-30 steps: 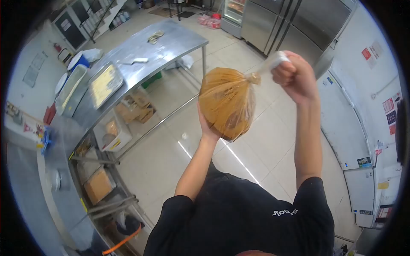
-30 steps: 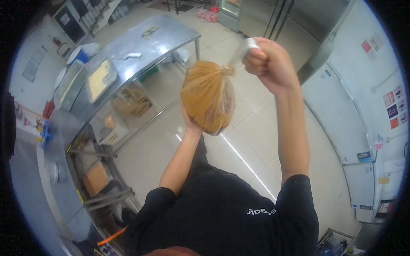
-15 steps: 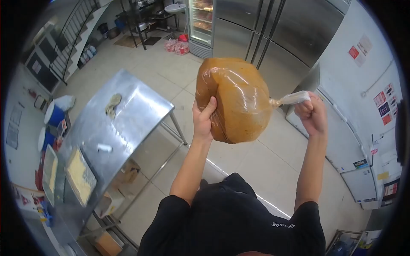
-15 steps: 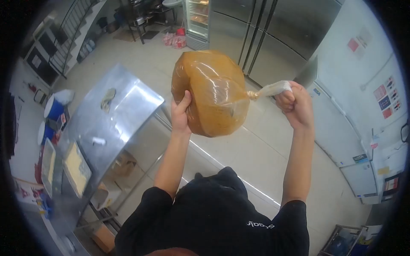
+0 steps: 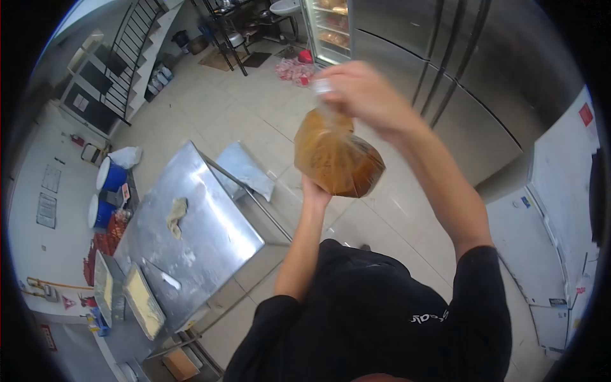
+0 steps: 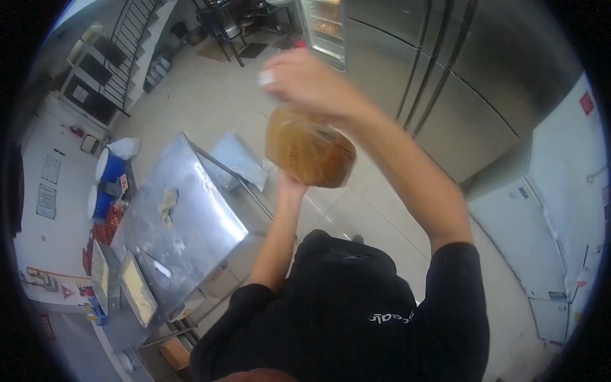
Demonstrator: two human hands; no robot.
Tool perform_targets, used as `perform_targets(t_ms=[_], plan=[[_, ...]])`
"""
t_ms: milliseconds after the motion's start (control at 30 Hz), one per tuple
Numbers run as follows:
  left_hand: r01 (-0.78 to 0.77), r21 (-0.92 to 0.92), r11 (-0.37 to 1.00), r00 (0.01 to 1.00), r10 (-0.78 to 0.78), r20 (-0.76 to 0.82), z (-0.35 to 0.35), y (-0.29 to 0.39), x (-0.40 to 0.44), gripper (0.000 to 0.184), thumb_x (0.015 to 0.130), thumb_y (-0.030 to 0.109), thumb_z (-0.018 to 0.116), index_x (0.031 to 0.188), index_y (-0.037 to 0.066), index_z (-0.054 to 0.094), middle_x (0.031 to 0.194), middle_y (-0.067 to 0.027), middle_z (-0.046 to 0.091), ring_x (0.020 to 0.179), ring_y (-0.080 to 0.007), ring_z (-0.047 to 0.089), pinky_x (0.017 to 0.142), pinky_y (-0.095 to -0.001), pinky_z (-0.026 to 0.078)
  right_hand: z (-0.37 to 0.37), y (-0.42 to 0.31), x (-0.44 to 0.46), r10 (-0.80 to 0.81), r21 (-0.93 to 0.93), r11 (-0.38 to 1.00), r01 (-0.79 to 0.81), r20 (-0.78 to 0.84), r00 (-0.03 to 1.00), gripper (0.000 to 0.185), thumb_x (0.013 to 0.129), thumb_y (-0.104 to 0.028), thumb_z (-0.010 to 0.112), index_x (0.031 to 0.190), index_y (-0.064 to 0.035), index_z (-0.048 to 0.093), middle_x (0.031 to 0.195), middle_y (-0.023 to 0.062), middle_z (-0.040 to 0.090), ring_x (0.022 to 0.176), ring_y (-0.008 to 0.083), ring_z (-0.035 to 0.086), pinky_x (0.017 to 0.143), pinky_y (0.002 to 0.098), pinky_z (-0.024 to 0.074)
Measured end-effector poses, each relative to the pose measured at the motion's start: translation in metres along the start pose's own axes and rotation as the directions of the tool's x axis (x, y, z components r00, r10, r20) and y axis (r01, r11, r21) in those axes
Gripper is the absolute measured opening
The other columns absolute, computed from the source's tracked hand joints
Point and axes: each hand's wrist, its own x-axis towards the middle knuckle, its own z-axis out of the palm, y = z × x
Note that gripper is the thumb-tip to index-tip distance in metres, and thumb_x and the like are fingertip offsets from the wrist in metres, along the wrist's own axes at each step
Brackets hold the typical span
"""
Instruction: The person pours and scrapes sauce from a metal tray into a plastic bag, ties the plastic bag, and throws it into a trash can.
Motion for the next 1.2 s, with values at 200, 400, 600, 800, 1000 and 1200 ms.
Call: perform_targets(t_ms=[200,400,600,800,1000,1200], plan=[[-0.035,-0.174,0.984,0.991,0.057,0.122,0.013,0.049,0.139,0.054,0.097,0.048,0.042,0.133,0.009,0.047,0.134,-0.0119,0.051,0.122,-0.0318,0.049,0.102,-0.0455,0.042,0.014,0.027,0.194,-0.027,0.097,0.995,-0.008,0.357,0.934,0.026,0.085,-0.012,0.046,0.06,-0.013,0.042,0.056,-0.0074,0.032,0.052,0.0049,0.026,0.047,0.0245,0.0204],[-0.135,-0.153,0.979,0.952,0.171,0.253,-0.008,0.135,0.273,0.055,0.095,0.051,0.042,0.131,0.011,0.049,0.13,-0.0104,0.056,0.119,-0.03,0.052,0.102,-0.0484,0.044,0.026,0.075,0.367,0.001,0.097,0.994,-0.048,0.435,0.901,0.026,0.082,-0.012,0.047,0.057,-0.014,0.041,0.056,-0.0081,0.033,0.05,0.0046,0.024,0.047,0.0245,0.0188],[-0.303,-0.025,0.953,0.916,0.298,0.268,0.016,0.241,0.39,0.054,0.095,0.05,0.045,0.13,0.009,0.05,0.128,-0.0096,0.056,0.118,-0.0286,0.053,0.101,-0.0468,0.045,0.08,0.102,0.493,-0.241,0.107,0.968,0.225,0.633,0.735,0.022,0.08,-0.011,0.049,0.059,-0.0103,0.047,0.055,-0.006,0.038,0.05,0.0066,0.03,0.047,0.0262,0.0236],[-0.485,0.065,0.872,0.854,0.457,0.249,0.001,0.358,0.475,0.053,0.095,0.049,0.047,0.13,0.009,0.05,0.127,-0.009,0.057,0.117,-0.0277,0.053,0.1,-0.0455,0.046,0.142,0.179,0.637,-0.138,-0.004,0.969,0.248,0.823,0.55,0.021,0.08,-0.011,0.049,0.059,-0.0076,0.049,0.056,-0.0033,0.04,0.052,0.0088,0.034,0.05,0.0283,0.0273],[-0.691,0.211,0.692,0.723,0.662,0.197,-0.029,0.484,0.573,0.053,0.095,0.048,0.048,0.129,0.008,0.05,0.126,-0.0085,0.057,0.116,-0.0269,0.054,0.099,-0.0443,0.046,0.158,0.27,0.829,-0.042,-0.098,0.971,0.218,0.826,0.561,0.024,0.085,-0.014,0.048,0.063,-0.009,0.052,0.059,-0.0036,0.045,0.055,0.0077,0.038,0.051,0.0258,0.0313],[-0.755,0.359,0.549,0.593,0.805,0.019,-0.099,0.621,0.641,0.052,0.095,0.047,0.05,0.129,0.007,0.049,0.125,-0.008,0.057,0.115,-0.026,0.054,0.099,-0.0431,0.047,0.268,0.35,0.978,0.154,0.05,0.909,-0.414,0.883,0.444,0.015,0.088,-0.01,0.046,0.074,-0.0106,0.05,0.062,-0.0067,0.041,0.054,0.0021,0.035,0.048,0.019,0.027]])
